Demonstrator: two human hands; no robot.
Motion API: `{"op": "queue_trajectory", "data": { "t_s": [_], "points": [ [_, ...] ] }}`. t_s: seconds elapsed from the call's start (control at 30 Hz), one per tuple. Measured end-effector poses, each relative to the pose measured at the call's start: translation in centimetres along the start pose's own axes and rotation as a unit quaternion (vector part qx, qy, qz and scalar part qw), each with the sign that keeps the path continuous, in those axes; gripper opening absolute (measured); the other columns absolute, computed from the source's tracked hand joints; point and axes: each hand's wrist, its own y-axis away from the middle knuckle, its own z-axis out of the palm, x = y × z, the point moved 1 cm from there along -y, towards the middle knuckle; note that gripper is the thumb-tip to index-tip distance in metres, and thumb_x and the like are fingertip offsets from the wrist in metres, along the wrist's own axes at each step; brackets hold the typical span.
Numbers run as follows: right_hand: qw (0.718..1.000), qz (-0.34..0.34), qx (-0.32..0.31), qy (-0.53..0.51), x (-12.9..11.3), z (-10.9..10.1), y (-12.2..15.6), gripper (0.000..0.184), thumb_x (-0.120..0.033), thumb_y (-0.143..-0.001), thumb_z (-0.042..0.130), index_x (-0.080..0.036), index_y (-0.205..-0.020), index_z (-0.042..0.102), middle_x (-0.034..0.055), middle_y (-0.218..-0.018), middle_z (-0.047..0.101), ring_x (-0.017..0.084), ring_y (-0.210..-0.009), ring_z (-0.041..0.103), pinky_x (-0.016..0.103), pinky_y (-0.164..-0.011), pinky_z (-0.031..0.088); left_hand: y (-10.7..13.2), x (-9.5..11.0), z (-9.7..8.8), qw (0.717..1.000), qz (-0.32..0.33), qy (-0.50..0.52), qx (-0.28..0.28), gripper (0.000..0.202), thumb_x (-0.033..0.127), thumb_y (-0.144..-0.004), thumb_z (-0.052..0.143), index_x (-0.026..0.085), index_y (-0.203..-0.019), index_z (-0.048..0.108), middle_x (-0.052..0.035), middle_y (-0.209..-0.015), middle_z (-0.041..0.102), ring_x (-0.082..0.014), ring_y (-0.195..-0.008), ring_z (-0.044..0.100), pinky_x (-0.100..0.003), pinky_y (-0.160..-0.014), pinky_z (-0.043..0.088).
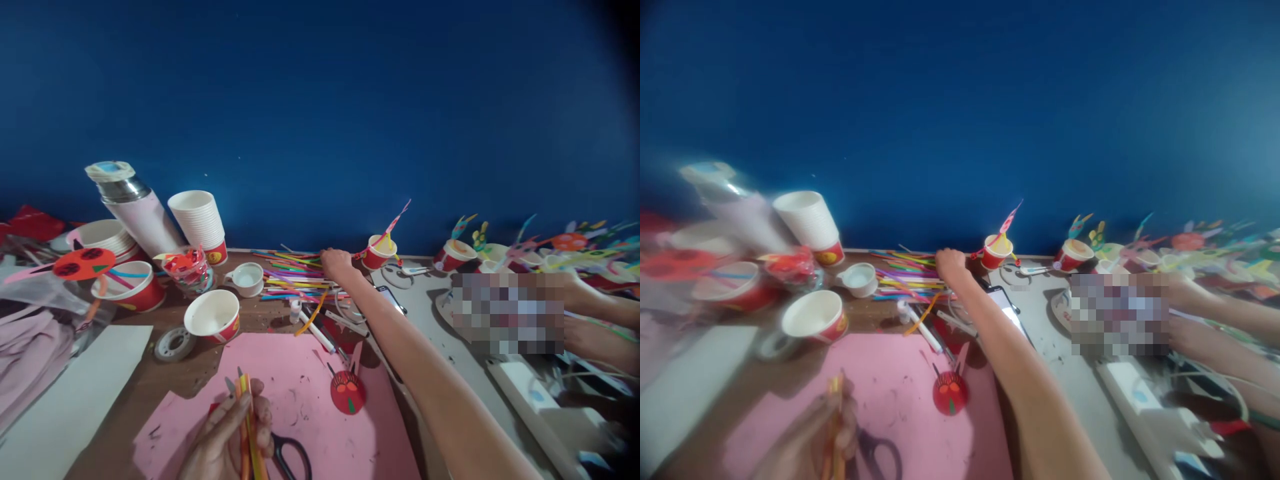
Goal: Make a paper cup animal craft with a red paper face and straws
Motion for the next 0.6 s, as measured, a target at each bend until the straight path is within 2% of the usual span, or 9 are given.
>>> {"op": "queue_trajectory", "data": {
  "t_s": [0.17,0.27,0.4,0.53,0.57,0.6],
  "points": [
    [0.999,0.014,0.029,-0.028,0.4,1.1,-0.1,0.032,-0.031,-0.088,0.052,-0.015,-0.116,0.052,0.0089,-0.115,0.055,0.020,-0.097,0.057,0.040,-0.080,0.049,0.0,-0.2,-0.2,1.000,-0.003,-0.007,0.007,0.025,0.027,-0.063,0.069,0.030,-0.087,0.063,0.0011,-0.056,0.063,-0.0187,-0.043,0.056,-0.030,-0.041,0.048],
    [0.997,0.000,0.044,-0.068,0.8,0.5,0.3,0.030,-0.030,-0.088,0.052,-0.015,-0.114,0.053,0.0089,-0.113,0.056,0.020,-0.096,0.057,0.040,-0.081,0.049,0.0,-0.5,-0.2,1.000,0.003,0.007,0.003,0.022,0.023,-0.062,0.070,0.026,-0.083,0.062,0.0006,-0.058,0.063,-0.0163,-0.044,0.055,-0.029,-0.042,0.048],
    [0.983,-0.060,0.075,-0.154,0.7,-1.0,2.1,0.019,-0.026,-0.088,0.047,-0.015,-0.096,0.061,0.0085,-0.096,0.063,0.020,-0.089,0.058,0.032,-0.074,0.045,0.2,-0.5,0.1,1.000,0.010,0.016,0.001,0.022,0.022,-0.062,0.072,0.019,-0.081,0.061,-0.0007,-0.061,0.062,-0.0137,-0.045,0.054,-0.026,-0.043,0.047],
    [0.952,-0.151,0.055,-0.262,0.0,-1.5,5.7,0.025,-0.035,-0.088,0.042,-0.017,-0.091,0.059,0.0000,-0.078,0.063,0.012,-0.069,0.056,0.022,-0.059,0.041,0.4,-0.5,0.3,1.000,0.024,0.015,-0.012,0.022,0.019,-0.063,0.071,0.016,-0.082,0.061,0.0006,-0.058,0.059,-0.0106,-0.043,0.052,-0.022,-0.043,0.044],
    [0.936,-0.173,0.045,-0.303,-0.2,-1.4,6.7,0.026,-0.036,-0.089,0.040,-0.017,-0.093,0.058,-0.0007,-0.078,0.062,0.011,-0.066,0.055,0.021,-0.057,0.040,0.4,-0.5,0.3,0.999,0.030,0.014,-0.018,0.022,0.019,-0.064,0.071,0.016,-0.083,0.061,0.0005,-0.059,0.059,-0.0102,-0.043,0.053,-0.022,-0.044,0.044],
    [0.893,-0.197,0.021,-0.403,-0.4,-1.3,7.9,0.025,-0.035,-0.088,0.041,-0.016,-0.092,0.057,0.0002,-0.075,0.061,0.010,-0.064,0.054,0.021,-0.056,0.039,0.4,-0.5,0.3,0.999,0.037,0.017,-0.022,0.022,0.019,-0.064,0.071,0.016,-0.084,0.061,0.0002,-0.060,0.060,-0.0102,-0.045,0.054,-0.021,-0.044,0.044]
  ]
}}
